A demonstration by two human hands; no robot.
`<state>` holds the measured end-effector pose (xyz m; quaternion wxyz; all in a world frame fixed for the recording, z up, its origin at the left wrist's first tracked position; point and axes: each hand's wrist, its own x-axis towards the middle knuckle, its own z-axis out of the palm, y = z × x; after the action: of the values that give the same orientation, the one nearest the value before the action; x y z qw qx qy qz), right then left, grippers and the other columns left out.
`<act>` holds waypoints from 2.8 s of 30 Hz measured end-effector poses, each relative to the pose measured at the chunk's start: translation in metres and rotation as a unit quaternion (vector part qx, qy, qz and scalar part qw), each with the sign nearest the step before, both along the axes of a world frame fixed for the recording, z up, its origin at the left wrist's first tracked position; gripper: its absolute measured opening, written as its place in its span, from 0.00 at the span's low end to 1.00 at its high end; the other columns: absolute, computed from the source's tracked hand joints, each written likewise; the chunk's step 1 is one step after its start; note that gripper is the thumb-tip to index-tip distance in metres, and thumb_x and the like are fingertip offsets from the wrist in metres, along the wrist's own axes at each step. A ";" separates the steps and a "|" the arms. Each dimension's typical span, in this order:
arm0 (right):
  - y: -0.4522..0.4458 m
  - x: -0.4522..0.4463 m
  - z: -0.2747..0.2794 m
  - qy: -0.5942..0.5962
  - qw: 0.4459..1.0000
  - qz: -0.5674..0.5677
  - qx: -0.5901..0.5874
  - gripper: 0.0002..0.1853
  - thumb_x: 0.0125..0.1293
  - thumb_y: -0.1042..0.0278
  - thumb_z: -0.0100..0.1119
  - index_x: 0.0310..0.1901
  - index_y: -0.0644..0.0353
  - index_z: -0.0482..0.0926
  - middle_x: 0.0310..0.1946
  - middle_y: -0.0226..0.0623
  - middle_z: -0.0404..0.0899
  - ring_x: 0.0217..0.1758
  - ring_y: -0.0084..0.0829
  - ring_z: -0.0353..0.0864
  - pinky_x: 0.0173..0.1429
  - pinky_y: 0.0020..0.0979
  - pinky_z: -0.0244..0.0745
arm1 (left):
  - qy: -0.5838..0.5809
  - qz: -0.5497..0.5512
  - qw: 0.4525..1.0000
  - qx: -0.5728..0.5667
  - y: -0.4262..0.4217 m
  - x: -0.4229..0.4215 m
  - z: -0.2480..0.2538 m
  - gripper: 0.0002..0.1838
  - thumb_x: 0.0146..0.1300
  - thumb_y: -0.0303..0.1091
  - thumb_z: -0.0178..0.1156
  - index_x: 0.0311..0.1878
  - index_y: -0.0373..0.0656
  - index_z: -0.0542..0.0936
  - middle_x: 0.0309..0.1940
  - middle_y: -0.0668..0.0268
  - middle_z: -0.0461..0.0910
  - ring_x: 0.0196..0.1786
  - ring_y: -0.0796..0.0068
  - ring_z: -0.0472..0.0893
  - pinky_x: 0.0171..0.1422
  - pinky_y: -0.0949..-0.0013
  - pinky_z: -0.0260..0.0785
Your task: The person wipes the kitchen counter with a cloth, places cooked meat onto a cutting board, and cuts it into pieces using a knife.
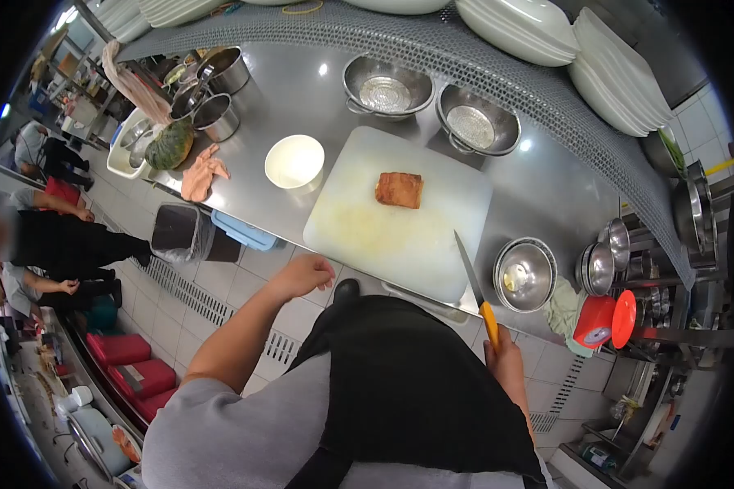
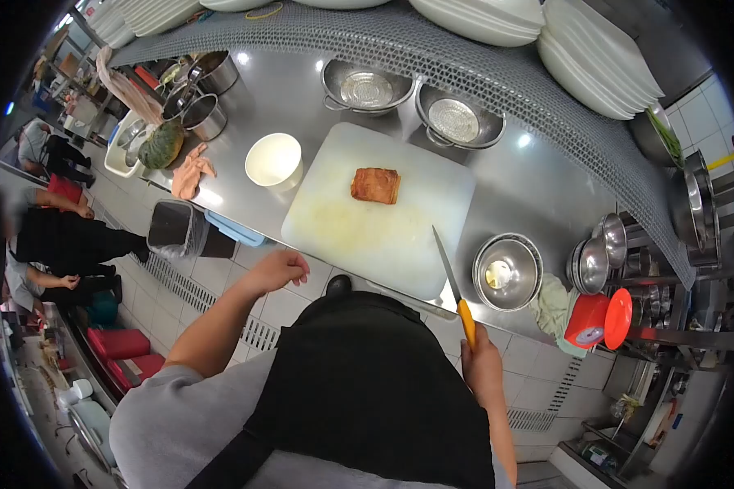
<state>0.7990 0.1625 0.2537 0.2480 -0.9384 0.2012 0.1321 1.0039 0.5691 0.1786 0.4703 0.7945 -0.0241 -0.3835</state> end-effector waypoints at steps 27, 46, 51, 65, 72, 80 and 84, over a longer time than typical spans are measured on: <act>-0.010 0.030 -0.015 0.086 0.988 0.129 0.003 0.15 0.66 0.63 0.67 0.41 0.65 0.73 0.29 0.59 0.79 0.35 0.64 0.78 0.39 0.50 0.72 | -0.453 0.524 0.717 0.083 0.135 -0.016 0.037 0.15 0.78 0.37 0.50 0.36 0.39 0.78 0.31 0.63 0.76 0.36 0.71 0.76 0.40 0.65 0.67; -0.001 0.042 0.001 0.104 0.988 0.101 0.044 0.25 0.69 0.45 0.61 0.40 0.66 0.80 0.32 0.57 0.83 0.39 0.58 0.83 0.45 0.50 0.75 | -0.566 -0.038 0.820 0.078 -0.084 0.067 0.048 0.34 0.57 0.39 0.70 0.67 0.44 0.73 0.61 0.55 0.77 0.64 0.56 0.75 0.70 0.55 0.65; -0.007 0.026 -0.011 0.065 0.994 0.077 0.045 0.25 0.69 0.45 0.62 0.38 0.66 0.80 0.28 0.55 0.82 0.36 0.58 0.82 0.43 0.51 0.75 | -0.588 -0.263 0.752 0.140 -0.158 0.119 0.048 0.44 0.53 0.39 0.73 0.73 0.48 0.66 0.64 0.55 0.73 0.70 0.55 0.69 0.75 0.53 0.58; -0.005 -0.003 -0.023 -0.088 0.991 -0.081 0.064 0.22 0.70 0.52 0.62 0.34 0.68 0.77 0.27 0.58 0.80 0.33 0.61 0.79 0.38 0.51 0.73 | -0.399 -0.120 0.909 -0.011 -0.138 0.087 0.035 0.49 0.48 0.40 0.76 0.73 0.43 0.64 0.65 0.50 0.72 0.70 0.50 0.69 0.74 0.52 0.63; -0.011 0.024 -0.034 -0.056 0.989 -0.098 0.095 0.21 0.71 0.51 0.60 0.37 0.67 0.77 0.28 0.57 0.80 0.34 0.60 0.80 0.38 0.51 0.73 | -0.402 -0.096 0.911 0.012 -0.126 0.073 0.032 0.49 0.49 0.41 0.76 0.74 0.44 0.63 0.67 0.50 0.70 0.70 0.49 0.69 0.75 0.52 0.62; 0.007 0.044 -0.033 -0.191 0.980 -0.027 0.054 0.19 0.73 0.58 0.58 0.56 0.63 0.75 0.34 0.58 0.82 0.37 0.58 0.82 0.41 0.51 0.76 | -0.448 -0.116 0.886 0.021 -0.129 0.069 0.026 0.41 0.53 0.39 0.73 0.70 0.41 0.67 0.66 0.51 0.71 0.69 0.49 0.70 0.72 0.53 0.65; 0.012 0.058 -0.042 -0.124 0.992 0.018 0.024 0.31 0.73 0.61 0.56 0.74 0.54 0.62 0.38 0.56 0.83 0.38 0.57 0.83 0.45 0.51 0.78 | -0.468 -0.133 0.873 0.025 -0.155 0.072 0.027 0.41 0.52 0.39 0.73 0.69 0.40 0.69 0.62 0.53 0.75 0.67 0.51 0.71 0.72 0.51 0.63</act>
<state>0.8569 0.1747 0.2114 0.2906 -0.9449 0.1487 0.0244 1.0759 0.4138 0.2056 0.3282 0.8819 -0.3376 -0.0260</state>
